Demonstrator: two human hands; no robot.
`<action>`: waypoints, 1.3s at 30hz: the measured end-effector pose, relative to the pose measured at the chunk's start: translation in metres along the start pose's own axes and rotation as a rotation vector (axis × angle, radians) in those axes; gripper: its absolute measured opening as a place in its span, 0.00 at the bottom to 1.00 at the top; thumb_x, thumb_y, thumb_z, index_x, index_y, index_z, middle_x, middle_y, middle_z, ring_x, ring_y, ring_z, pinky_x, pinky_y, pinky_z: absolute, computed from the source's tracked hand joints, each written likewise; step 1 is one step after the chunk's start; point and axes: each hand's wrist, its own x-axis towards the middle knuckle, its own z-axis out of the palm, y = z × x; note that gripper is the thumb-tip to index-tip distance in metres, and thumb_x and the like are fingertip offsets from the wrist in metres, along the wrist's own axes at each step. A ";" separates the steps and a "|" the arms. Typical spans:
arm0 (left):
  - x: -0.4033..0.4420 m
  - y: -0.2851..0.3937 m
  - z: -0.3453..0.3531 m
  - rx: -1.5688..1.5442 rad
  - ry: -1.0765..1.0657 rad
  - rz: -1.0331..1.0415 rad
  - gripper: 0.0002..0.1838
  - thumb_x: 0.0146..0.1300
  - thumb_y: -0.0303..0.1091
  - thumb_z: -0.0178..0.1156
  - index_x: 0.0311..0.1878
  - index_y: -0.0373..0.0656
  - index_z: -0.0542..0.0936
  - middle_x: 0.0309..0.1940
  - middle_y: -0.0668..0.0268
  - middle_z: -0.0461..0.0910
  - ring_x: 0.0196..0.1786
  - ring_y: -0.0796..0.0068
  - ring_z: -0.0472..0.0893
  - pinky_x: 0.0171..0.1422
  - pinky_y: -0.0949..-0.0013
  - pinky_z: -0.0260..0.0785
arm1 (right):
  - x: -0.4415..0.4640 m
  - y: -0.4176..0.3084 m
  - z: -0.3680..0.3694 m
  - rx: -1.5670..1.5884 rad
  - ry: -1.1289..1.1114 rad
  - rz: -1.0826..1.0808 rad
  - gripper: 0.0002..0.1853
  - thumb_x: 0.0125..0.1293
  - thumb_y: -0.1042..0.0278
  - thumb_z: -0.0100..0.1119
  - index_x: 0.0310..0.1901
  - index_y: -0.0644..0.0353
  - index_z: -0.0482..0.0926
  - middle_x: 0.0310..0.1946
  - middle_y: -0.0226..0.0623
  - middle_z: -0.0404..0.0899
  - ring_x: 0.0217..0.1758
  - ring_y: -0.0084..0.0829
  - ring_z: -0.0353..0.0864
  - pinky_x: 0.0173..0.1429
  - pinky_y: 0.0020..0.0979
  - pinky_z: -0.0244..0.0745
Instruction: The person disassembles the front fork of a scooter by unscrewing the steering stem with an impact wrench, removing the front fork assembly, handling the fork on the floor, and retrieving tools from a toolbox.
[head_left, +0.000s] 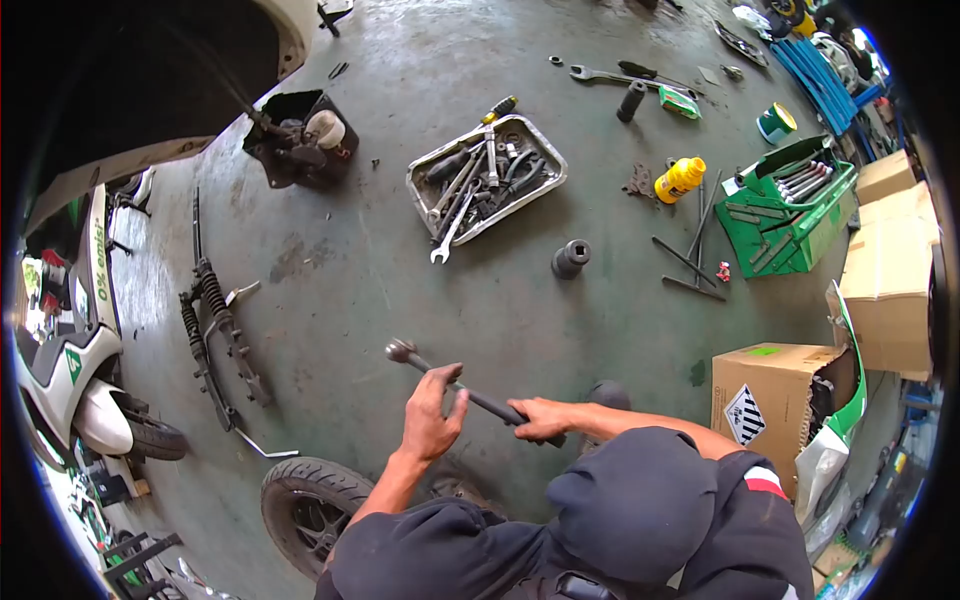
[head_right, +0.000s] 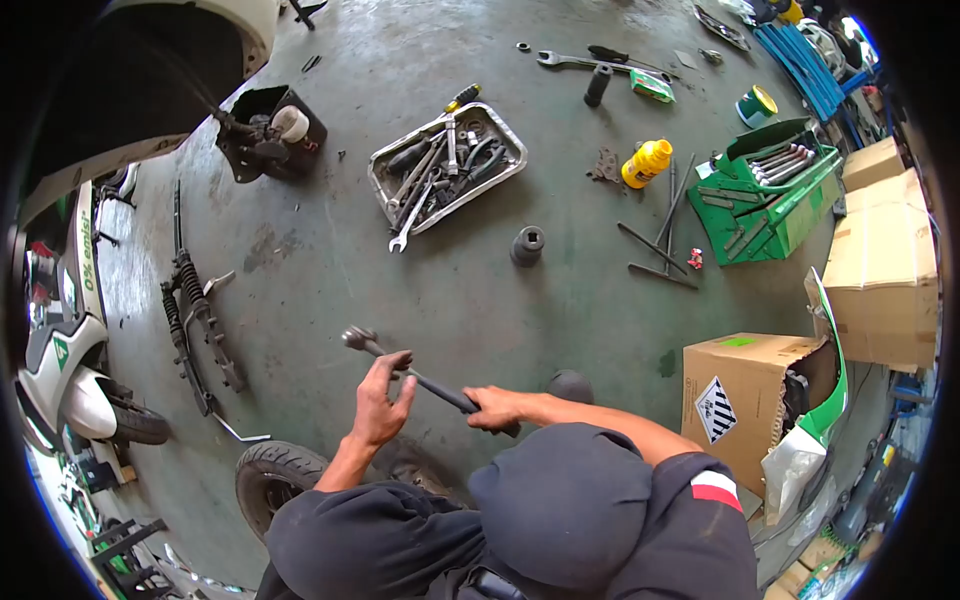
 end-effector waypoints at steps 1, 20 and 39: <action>0.004 -0.001 -0.002 0.078 -0.032 0.080 0.22 0.65 0.31 0.63 0.60 0.35 0.75 0.53 0.52 0.80 0.55 0.54 0.80 0.60 0.57 0.72 | -0.004 0.000 0.005 0.033 -0.029 0.022 0.16 0.62 0.62 0.59 0.46 0.61 0.68 0.27 0.44 0.79 0.31 0.39 0.83 0.37 0.43 0.78; 0.021 -0.073 0.039 0.558 -0.771 0.057 0.20 0.62 0.45 0.66 0.45 0.38 0.75 0.44 0.52 0.78 0.53 0.49 0.78 0.55 0.48 0.71 | -0.016 -0.035 -0.075 -0.607 0.502 -0.481 0.13 0.60 0.69 0.58 0.45 0.63 0.76 0.39 0.49 0.80 0.45 0.52 0.81 0.50 0.50 0.77; 0.071 -0.097 -0.036 0.358 -0.616 -0.195 0.22 0.60 0.43 0.69 0.50 0.35 0.79 0.40 0.47 0.78 0.47 0.43 0.78 0.51 0.50 0.70 | -0.101 0.061 -0.361 -0.203 2.405 0.108 0.27 0.58 0.60 0.68 0.54 0.63 0.70 0.49 0.51 0.75 0.57 0.50 0.75 0.56 0.51 0.73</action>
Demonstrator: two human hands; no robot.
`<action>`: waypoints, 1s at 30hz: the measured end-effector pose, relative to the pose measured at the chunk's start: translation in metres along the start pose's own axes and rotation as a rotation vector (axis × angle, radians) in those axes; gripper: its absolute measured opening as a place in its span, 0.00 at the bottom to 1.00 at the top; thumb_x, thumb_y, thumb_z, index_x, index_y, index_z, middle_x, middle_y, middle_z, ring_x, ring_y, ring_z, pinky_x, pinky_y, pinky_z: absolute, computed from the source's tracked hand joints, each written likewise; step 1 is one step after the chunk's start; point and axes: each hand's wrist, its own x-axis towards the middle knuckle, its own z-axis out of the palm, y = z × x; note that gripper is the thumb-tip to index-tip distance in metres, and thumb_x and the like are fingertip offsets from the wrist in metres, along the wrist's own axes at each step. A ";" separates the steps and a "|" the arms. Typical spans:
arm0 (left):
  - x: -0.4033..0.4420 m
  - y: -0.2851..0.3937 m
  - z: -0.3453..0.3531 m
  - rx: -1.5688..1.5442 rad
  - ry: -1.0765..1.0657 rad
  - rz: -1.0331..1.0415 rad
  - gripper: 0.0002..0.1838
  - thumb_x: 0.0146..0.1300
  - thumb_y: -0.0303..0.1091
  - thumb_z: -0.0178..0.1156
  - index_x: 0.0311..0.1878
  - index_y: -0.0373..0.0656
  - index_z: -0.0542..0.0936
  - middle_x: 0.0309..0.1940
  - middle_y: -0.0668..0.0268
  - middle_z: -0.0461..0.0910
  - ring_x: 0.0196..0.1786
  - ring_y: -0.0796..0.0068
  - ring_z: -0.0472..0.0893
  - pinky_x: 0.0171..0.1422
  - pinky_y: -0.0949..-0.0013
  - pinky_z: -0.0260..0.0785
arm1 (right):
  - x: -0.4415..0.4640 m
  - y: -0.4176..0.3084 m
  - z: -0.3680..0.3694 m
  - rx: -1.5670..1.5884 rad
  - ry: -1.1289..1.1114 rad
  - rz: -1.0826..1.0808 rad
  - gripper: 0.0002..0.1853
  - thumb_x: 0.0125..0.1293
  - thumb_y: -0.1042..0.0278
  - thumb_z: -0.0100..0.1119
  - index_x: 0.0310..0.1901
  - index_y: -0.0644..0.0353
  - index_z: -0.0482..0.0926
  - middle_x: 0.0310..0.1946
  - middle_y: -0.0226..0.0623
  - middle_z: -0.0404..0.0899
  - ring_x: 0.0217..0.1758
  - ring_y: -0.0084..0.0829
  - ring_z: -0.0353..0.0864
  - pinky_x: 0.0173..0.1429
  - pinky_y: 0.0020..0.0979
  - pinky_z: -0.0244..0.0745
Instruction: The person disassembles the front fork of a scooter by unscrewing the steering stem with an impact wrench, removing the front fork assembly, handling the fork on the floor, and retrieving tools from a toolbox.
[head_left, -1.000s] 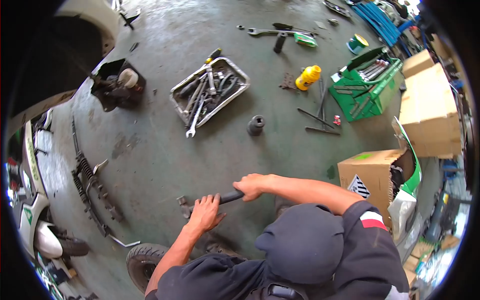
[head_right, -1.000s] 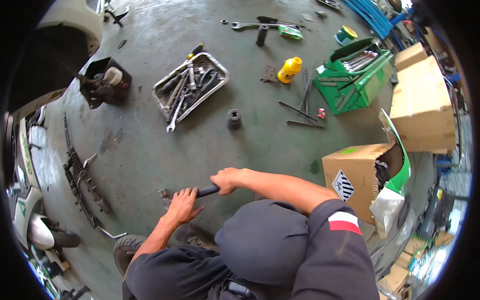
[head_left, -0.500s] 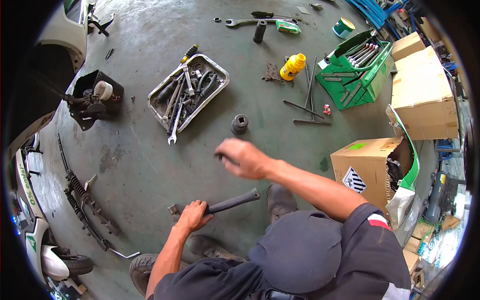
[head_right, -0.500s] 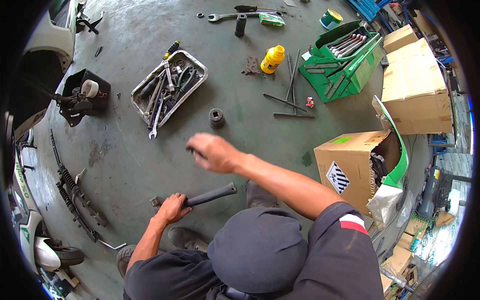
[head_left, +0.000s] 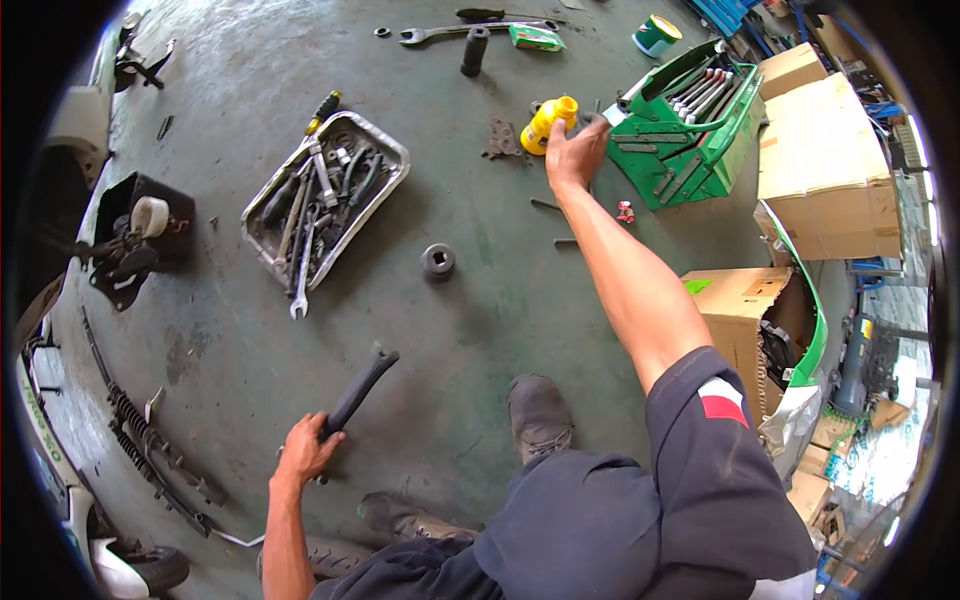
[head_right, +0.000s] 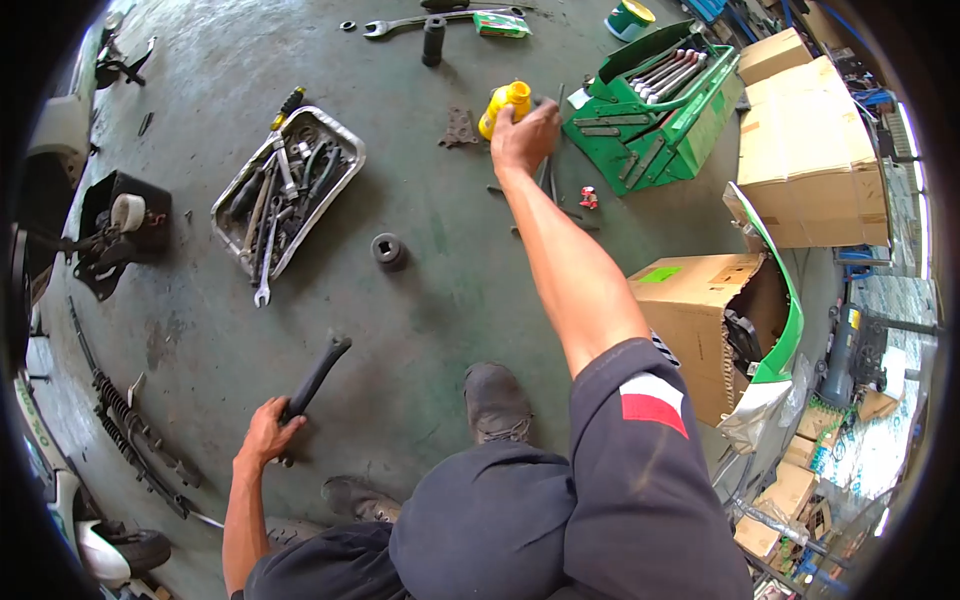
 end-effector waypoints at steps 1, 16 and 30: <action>0.000 -0.004 -0.004 0.008 -0.012 0.002 0.22 0.60 0.43 0.69 0.50 0.35 0.79 0.40 0.47 0.78 0.47 0.42 0.78 0.51 0.49 0.70 | 0.010 -0.008 -0.006 -0.095 -0.081 0.019 0.28 0.57 0.57 0.69 0.55 0.62 0.70 0.51 0.50 0.74 0.59 0.50 0.73 0.57 0.53 0.72; 0.029 -0.032 -0.006 0.199 0.002 0.100 0.22 0.56 0.40 0.72 0.44 0.35 0.75 0.42 0.45 0.78 0.46 0.39 0.78 0.51 0.46 0.70 | 0.044 -0.019 -0.100 -0.246 -0.293 -0.079 0.20 0.57 0.53 0.68 0.44 0.58 0.78 0.44 0.44 0.77 0.53 0.47 0.75 0.54 0.53 0.68; 0.065 -0.069 -0.003 0.238 -0.040 0.059 0.27 0.55 0.39 0.72 0.53 0.36 0.73 0.49 0.47 0.75 0.49 0.42 0.77 0.54 0.49 0.70 | -0.167 0.098 -0.428 -0.374 -0.475 0.444 0.19 0.62 0.68 0.65 0.52 0.66 0.76 0.47 0.52 0.76 0.53 0.54 0.76 0.58 0.47 0.71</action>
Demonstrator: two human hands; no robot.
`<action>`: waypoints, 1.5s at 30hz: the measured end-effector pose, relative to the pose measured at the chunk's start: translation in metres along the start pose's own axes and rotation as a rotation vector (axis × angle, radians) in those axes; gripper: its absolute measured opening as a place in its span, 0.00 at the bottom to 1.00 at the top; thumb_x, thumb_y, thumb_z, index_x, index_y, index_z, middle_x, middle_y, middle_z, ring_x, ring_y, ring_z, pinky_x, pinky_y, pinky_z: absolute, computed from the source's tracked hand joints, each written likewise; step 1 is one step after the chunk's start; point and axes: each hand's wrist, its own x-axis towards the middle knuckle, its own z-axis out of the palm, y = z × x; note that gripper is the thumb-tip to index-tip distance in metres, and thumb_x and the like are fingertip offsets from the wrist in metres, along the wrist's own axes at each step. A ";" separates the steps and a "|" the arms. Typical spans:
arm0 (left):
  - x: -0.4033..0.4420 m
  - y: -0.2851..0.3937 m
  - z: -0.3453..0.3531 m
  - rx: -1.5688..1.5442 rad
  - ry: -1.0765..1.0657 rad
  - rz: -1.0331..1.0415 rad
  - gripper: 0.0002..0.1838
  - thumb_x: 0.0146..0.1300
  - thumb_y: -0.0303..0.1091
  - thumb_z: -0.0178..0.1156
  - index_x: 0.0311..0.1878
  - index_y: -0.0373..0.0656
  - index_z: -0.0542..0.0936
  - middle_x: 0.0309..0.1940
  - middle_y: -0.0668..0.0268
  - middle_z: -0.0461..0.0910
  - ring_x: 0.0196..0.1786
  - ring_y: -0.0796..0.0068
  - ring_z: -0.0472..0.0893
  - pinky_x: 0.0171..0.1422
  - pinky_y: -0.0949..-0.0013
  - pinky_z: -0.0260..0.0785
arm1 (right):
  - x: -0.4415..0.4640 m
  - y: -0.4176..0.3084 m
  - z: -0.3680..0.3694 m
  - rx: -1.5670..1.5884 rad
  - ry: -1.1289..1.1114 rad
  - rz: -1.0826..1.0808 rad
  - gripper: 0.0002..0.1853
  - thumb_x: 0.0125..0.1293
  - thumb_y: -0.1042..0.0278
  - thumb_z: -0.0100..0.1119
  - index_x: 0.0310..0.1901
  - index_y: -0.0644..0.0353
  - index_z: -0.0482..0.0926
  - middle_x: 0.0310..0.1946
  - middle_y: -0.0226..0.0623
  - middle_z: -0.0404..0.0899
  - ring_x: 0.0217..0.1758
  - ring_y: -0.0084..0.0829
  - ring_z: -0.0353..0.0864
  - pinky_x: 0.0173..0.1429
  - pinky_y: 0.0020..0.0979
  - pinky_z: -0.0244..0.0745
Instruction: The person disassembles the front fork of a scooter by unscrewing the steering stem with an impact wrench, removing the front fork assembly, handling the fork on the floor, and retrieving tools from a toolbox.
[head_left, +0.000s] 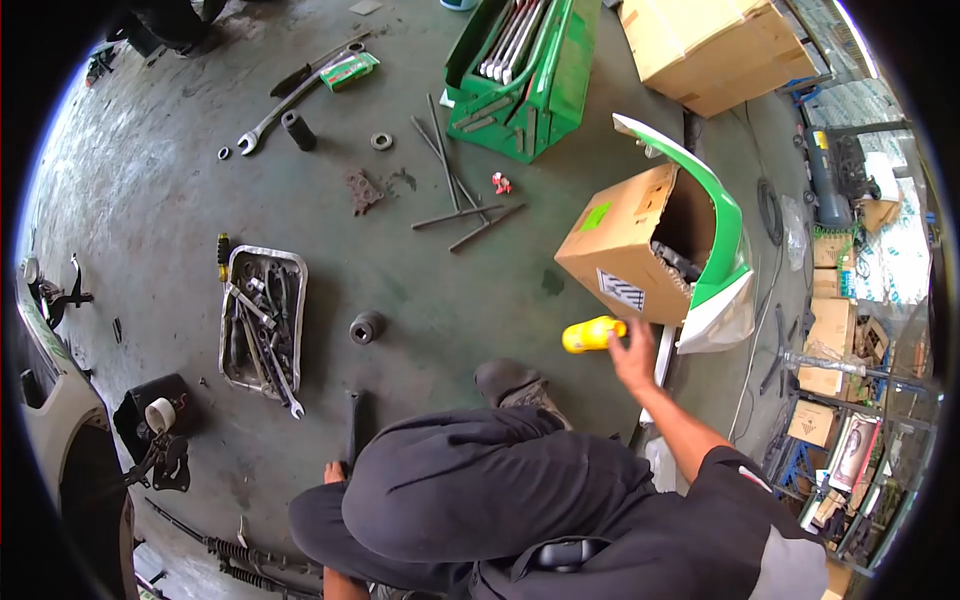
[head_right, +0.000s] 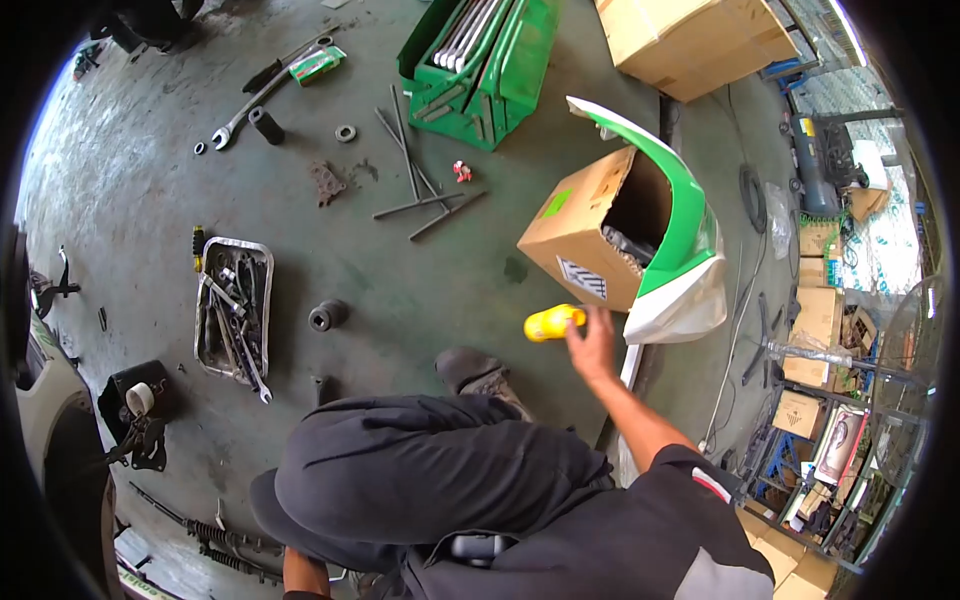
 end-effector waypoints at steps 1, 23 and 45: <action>0.001 0.001 -0.002 -0.006 -0.006 -0.004 0.27 0.55 0.39 0.72 0.53 0.36 0.73 0.49 0.47 0.75 0.49 0.42 0.77 0.54 0.49 0.70 | -0.002 0.025 -0.006 -0.032 0.084 -0.032 0.20 0.64 0.66 0.65 0.54 0.67 0.75 0.50 0.54 0.76 0.56 0.54 0.75 0.62 0.47 0.70; -0.044 0.025 -0.019 -0.076 -0.051 -0.140 0.28 0.55 0.38 0.72 0.55 0.37 0.73 0.51 0.47 0.75 0.51 0.43 0.77 0.54 0.50 0.71 | -0.007 0.204 -0.013 -0.159 0.171 0.581 0.22 0.64 0.56 0.69 0.50 0.66 0.80 0.44 0.47 0.85 0.47 0.38 0.84 0.55 0.36 0.76; -0.056 0.017 0.014 -0.145 0.057 -0.172 0.29 0.55 0.38 0.72 0.57 0.37 0.72 0.52 0.47 0.75 0.53 0.43 0.77 0.55 0.52 0.71 | 0.199 -0.138 0.120 0.059 0.302 0.275 0.20 0.67 0.56 0.64 0.48 0.67 0.74 0.47 0.56 0.77 0.51 0.54 0.80 0.54 0.49 0.76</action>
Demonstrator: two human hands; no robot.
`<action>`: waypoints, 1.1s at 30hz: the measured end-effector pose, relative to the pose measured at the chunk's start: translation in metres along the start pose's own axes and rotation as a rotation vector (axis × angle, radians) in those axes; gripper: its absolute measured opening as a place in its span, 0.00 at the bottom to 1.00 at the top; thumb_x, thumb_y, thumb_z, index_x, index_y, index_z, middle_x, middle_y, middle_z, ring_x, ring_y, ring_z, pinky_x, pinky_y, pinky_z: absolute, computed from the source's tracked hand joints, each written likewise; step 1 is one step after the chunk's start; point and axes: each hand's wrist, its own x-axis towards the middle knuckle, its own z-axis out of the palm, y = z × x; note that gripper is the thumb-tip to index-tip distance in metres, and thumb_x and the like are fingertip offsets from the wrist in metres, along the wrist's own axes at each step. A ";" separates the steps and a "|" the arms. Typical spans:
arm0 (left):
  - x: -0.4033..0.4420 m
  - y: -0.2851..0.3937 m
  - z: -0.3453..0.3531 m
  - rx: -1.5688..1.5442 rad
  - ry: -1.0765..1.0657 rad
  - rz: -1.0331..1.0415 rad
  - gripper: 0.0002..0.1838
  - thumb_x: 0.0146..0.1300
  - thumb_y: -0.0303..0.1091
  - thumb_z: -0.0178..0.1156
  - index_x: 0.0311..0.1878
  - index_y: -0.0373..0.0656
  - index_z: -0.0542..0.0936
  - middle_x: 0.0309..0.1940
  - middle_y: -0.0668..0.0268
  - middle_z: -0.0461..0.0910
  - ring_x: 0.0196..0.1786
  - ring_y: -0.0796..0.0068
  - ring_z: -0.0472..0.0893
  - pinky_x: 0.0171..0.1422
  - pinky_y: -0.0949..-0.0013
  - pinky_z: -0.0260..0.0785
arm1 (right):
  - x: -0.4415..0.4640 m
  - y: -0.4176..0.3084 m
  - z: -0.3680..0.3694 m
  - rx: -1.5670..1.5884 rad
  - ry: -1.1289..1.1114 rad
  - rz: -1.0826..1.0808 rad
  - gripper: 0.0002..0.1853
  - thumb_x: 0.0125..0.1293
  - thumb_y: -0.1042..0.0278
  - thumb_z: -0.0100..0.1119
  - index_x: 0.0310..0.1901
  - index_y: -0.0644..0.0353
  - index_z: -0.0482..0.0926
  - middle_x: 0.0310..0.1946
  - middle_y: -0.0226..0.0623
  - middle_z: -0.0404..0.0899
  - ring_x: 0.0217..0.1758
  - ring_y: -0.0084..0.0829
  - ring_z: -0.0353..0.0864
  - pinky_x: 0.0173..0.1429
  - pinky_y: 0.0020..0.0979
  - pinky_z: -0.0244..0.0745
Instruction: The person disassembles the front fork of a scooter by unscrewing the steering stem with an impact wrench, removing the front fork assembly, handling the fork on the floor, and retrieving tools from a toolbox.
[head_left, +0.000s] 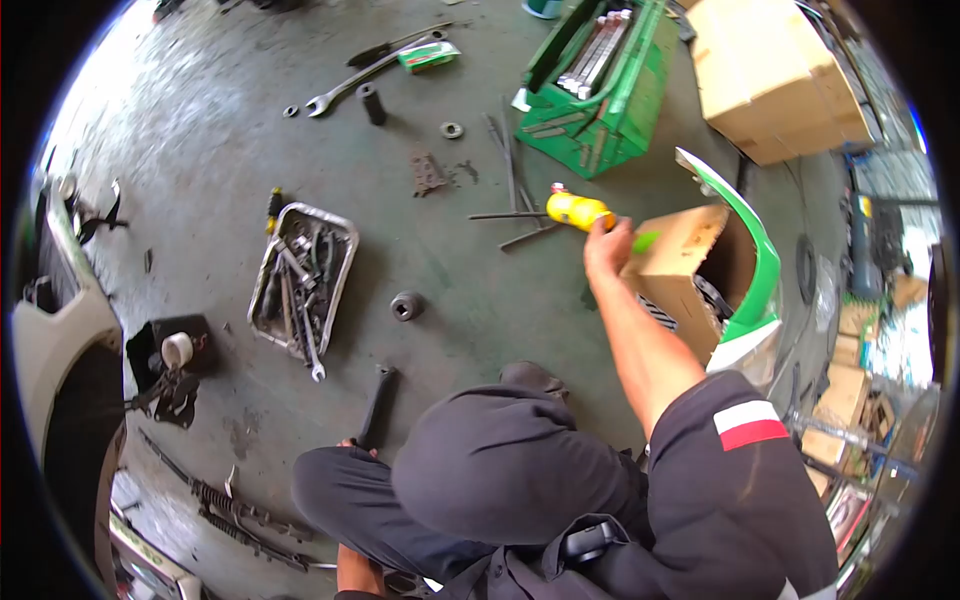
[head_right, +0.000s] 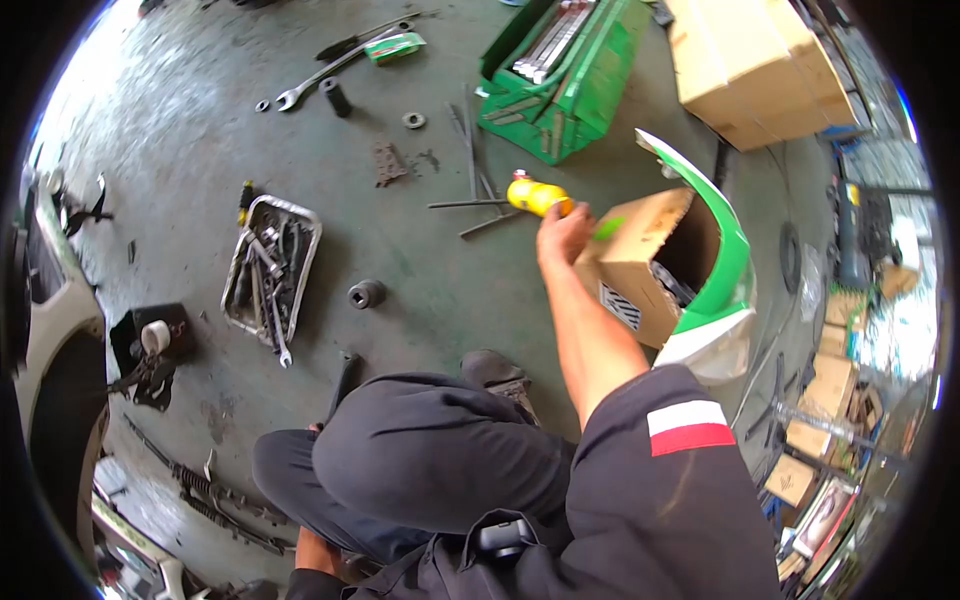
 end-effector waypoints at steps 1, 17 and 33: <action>-0.004 0.000 0.001 -0.009 0.006 -0.011 0.29 0.55 0.38 0.72 0.57 0.37 0.72 0.53 0.47 0.75 0.53 0.43 0.77 0.55 0.52 0.71 | 0.016 0.002 0.007 -0.029 0.042 0.020 0.22 0.67 0.55 0.64 0.50 0.67 0.74 0.49 0.56 0.76 0.51 0.54 0.80 0.54 0.49 0.77; -0.084 0.050 -0.010 -0.196 0.113 -0.304 0.30 0.55 0.38 0.71 0.59 0.37 0.72 0.54 0.47 0.75 0.54 0.44 0.77 0.56 0.52 0.71 | 0.196 -0.009 0.028 -0.160 0.091 0.061 0.24 0.59 0.60 0.69 0.54 0.58 0.72 0.53 0.56 0.76 0.56 0.56 0.78 0.56 0.52 0.76; -0.028 0.156 -0.048 -0.216 0.281 -0.116 0.32 0.61 0.37 0.67 0.66 0.36 0.68 0.57 0.45 0.74 0.58 0.42 0.76 0.62 0.52 0.70 | 0.249 0.045 0.055 -0.097 0.076 -0.179 0.31 0.53 0.57 0.73 0.57 0.61 0.76 0.49 0.57 0.82 0.52 0.58 0.82 0.56 0.51 0.77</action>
